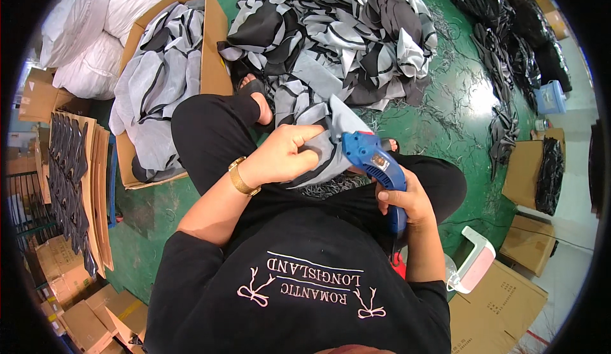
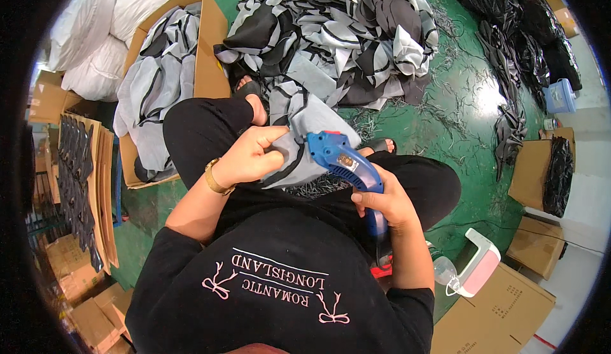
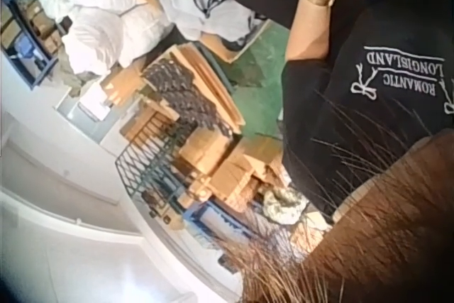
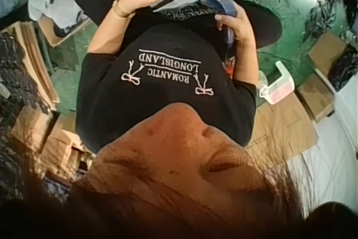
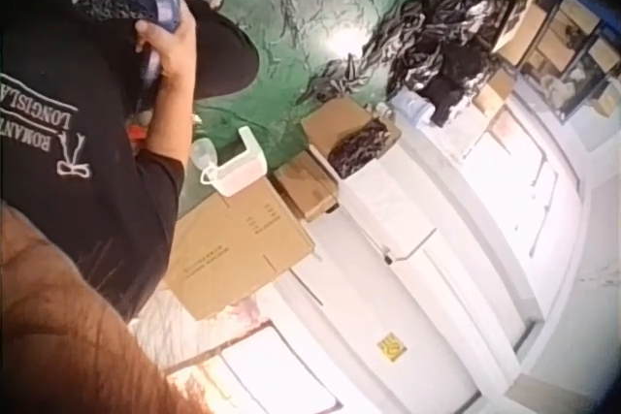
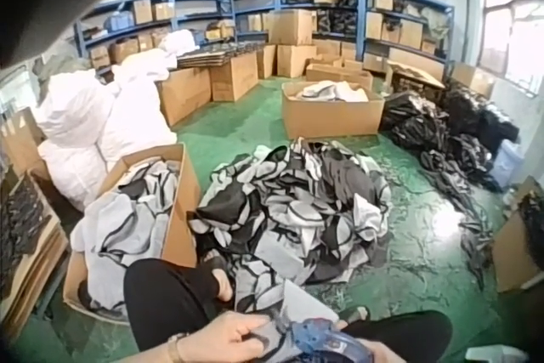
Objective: Trimming excess material from fabric pieces using an electric handheld cutter.
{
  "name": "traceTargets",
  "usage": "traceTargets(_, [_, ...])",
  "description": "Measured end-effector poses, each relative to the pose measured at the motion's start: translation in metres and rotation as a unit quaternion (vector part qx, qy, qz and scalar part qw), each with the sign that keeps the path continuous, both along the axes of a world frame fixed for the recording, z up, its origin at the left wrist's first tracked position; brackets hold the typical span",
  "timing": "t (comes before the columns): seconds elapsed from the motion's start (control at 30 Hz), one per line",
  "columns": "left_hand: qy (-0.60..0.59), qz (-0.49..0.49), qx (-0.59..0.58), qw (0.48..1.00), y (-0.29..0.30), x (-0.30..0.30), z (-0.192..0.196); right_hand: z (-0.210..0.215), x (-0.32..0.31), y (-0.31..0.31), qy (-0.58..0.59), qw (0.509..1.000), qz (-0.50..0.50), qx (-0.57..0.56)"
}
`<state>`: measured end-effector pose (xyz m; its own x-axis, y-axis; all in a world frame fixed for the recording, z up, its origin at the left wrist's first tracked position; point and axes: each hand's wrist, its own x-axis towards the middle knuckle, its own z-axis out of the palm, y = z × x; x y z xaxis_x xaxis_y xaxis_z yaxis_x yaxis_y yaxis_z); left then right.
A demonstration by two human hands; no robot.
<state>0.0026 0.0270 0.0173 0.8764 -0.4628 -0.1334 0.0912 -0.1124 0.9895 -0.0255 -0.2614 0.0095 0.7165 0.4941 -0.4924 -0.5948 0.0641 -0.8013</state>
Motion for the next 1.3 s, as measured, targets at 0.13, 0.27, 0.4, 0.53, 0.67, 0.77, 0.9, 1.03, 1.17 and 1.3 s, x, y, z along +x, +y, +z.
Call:
traceTargets(0.13, [0.053, 0.113, -0.062, 0.990, -0.010, 0.000, -0.006, -0.004, 0.001, 0.001, -0.053, 0.996, -0.063, 0.045])
traceTargets(0.27, [-0.003, 0.157, -0.032, 0.987, -0.011, 0.003, -0.016, 0.002, -0.006, 0.010, -0.073, 0.993, -0.095, -0.005])
traceTargets(0.4, [0.045, 0.190, -0.112, 0.974, -0.014, 0.004, -0.023, 0.003, -0.015, 0.012, -0.070, 0.994, -0.081, -0.039])
traceTargets(0.53, [0.116, 0.212, -0.177, 0.954, -0.014, 0.005, -0.022, 0.004, -0.022, 0.012, -0.064, 0.993, -0.077, -0.055])
traceTargets(0.67, [0.089, 0.216, -0.165, 0.958, -0.015, 0.004, -0.023, 0.005, -0.025, 0.014, -0.068, 0.992, -0.060, -0.086])
traceTargets(0.77, [0.061, 0.211, -0.156, 0.963, -0.015, 0.003, -0.022, 0.006, -0.026, 0.016, -0.070, 0.990, -0.065, -0.107])
traceTargets(0.9, [0.023, 0.202, -0.141, 0.969, -0.017, 0.000, -0.016, 0.006, -0.027, 0.015, -0.062, 0.992, -0.064, -0.090])
traceTargets(1.03, [0.016, 0.187, -0.125, 0.974, -0.015, -0.004, -0.011, 0.004, -0.027, 0.012, -0.058, 0.994, -0.062, -0.071])
traceTargets(1.17, [-0.023, 0.164, -0.079, 0.983, -0.014, -0.004, -0.004, 0.004, -0.026, 0.011, -0.051, 0.995, -0.064, -0.059])
traceTargets(1.3, [-0.130, 0.134, -0.017, 0.982, -0.012, -0.001, -0.003, 0.000, -0.020, 0.010, -0.035, 0.997, -0.058, -0.022])
